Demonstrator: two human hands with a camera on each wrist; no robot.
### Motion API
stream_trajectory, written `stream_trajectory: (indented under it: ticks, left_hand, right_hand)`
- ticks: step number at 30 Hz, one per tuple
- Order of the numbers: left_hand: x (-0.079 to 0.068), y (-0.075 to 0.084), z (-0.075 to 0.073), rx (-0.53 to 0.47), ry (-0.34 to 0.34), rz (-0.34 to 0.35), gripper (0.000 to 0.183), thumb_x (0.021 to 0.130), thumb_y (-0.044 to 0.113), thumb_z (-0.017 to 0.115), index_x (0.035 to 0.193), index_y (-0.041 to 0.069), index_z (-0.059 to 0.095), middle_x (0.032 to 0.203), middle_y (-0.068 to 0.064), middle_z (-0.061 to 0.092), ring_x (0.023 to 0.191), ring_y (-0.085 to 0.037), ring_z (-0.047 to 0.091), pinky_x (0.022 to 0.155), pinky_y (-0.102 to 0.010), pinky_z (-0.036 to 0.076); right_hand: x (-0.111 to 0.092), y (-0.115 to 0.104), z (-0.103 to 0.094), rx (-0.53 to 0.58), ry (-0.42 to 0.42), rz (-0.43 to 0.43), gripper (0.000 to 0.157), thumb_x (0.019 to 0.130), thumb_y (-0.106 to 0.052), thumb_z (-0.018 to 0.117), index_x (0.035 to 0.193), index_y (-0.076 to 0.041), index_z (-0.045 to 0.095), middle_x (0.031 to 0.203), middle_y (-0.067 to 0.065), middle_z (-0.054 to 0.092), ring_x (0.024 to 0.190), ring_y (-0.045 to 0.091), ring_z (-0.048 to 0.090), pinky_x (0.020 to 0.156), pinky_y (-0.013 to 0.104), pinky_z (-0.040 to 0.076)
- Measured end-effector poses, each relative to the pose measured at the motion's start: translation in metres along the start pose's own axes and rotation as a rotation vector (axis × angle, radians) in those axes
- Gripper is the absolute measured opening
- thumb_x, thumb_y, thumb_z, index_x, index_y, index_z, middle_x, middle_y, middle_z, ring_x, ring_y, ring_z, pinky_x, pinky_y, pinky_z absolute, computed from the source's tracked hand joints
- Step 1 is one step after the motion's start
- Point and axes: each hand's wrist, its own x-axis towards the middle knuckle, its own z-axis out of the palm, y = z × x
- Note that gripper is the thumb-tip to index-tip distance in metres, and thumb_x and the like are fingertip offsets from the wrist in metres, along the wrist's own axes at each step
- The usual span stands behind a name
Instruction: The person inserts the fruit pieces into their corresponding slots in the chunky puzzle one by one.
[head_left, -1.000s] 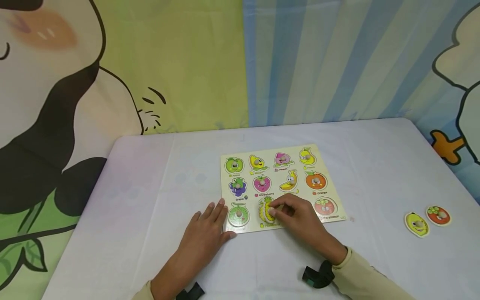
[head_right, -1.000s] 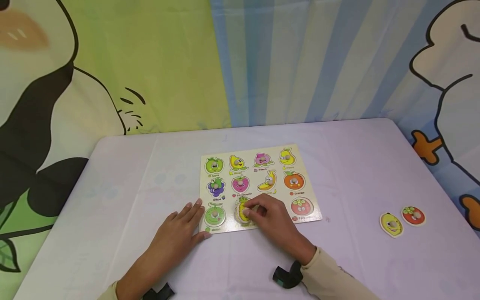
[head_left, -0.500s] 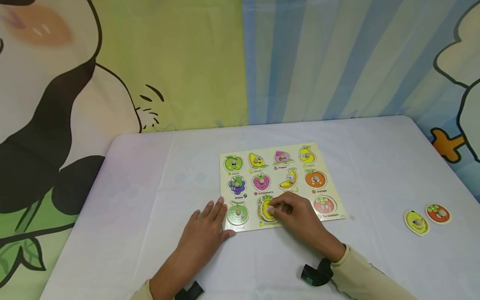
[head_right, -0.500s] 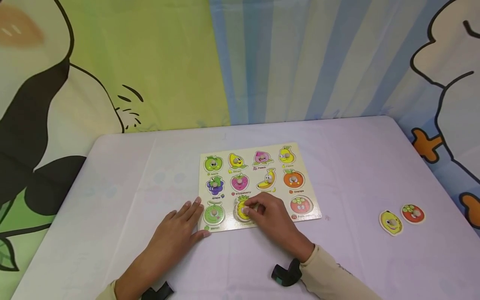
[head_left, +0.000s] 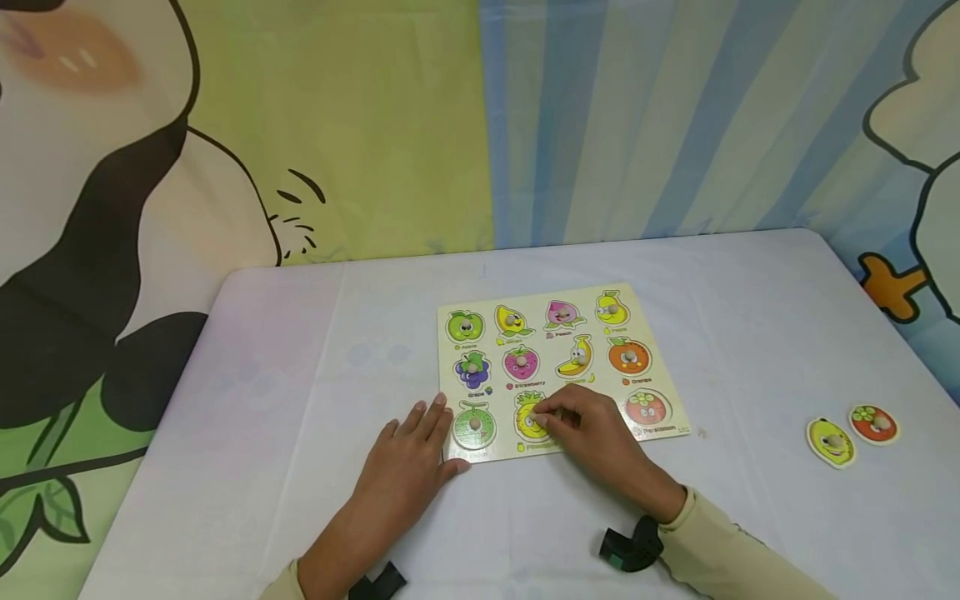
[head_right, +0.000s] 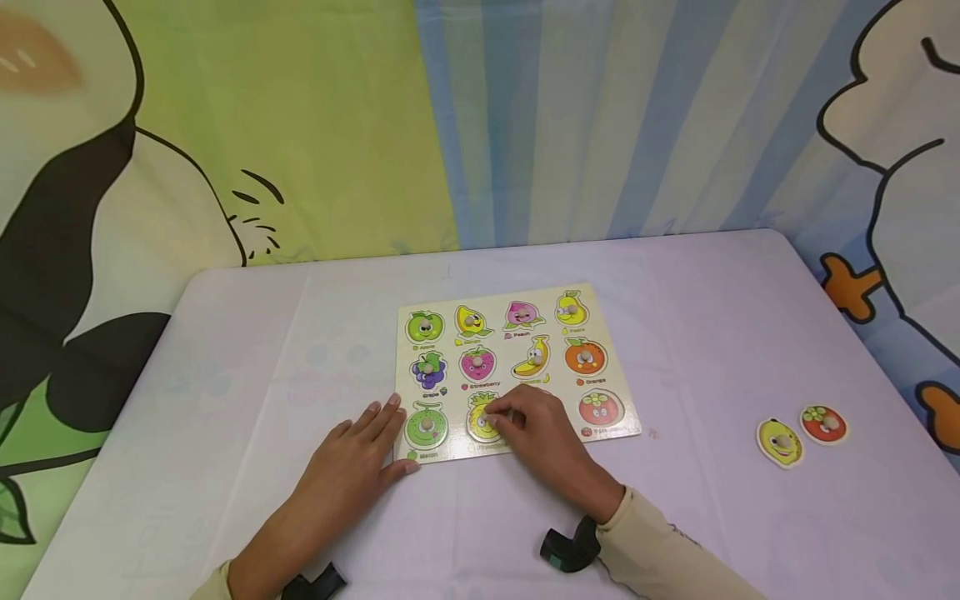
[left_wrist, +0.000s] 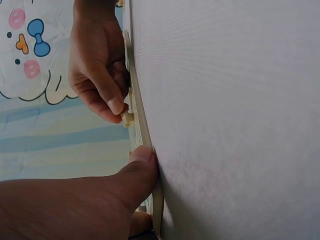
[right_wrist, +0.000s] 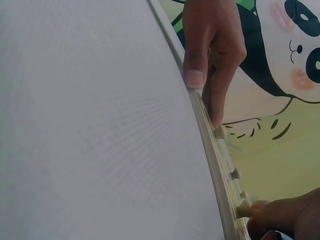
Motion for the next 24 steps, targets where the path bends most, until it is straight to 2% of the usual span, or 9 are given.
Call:
stream_trajectory:
  ticks: [6, 14, 24]
  left_hand:
    - [-0.0001, -0.0007, 0.0010, 0.005, 0.016, 0.009, 0.074, 0.082, 0.050, 0.073, 0.133, -0.001, 0.057, 0.139, -0.016, 0.053, 0.124, -0.035, 0.053, 0.086, -0.049, 0.050]
    - [-0.0001, -0.0004, 0.0005, 0.007, 0.016, 0.008, 0.074, 0.081, 0.049, 0.073, 0.133, -0.001, 0.057, 0.139, -0.016, 0.053, 0.124, -0.035, 0.053, 0.086, -0.049, 0.049]
    - [0.0000, 0.0001, -0.0004, -0.003, 0.010, 0.001, 0.074, 0.081, 0.048, 0.074, 0.133, -0.001, 0.057, 0.139, -0.016, 0.053, 0.125, -0.035, 0.052, 0.086, -0.049, 0.049]
  right_hand:
    - [-0.0002, 0.0014, 0.0006, -0.007, -0.003, 0.012, 0.015, 0.082, -0.003, 0.077, 0.090, -0.015, 0.075, 0.081, -0.010, 0.063, 0.064, 0.009, 0.049, 0.055, 0.023, 0.041]
    - [-0.0004, 0.0009, 0.0014, -0.017, -0.013, 0.031, 0.013, 0.082, -0.009, 0.079, 0.092, -0.016, 0.075, 0.075, -0.012, 0.057, 0.062, 0.009, 0.047, 0.054, 0.023, 0.039]
    - [-0.0008, 0.0025, 0.0007, -0.032, -0.018, 0.004, 0.016, 0.080, -0.008, 0.080, 0.093, -0.016, 0.075, 0.073, -0.013, 0.055, 0.061, 0.008, 0.046, 0.054, 0.023, 0.039]
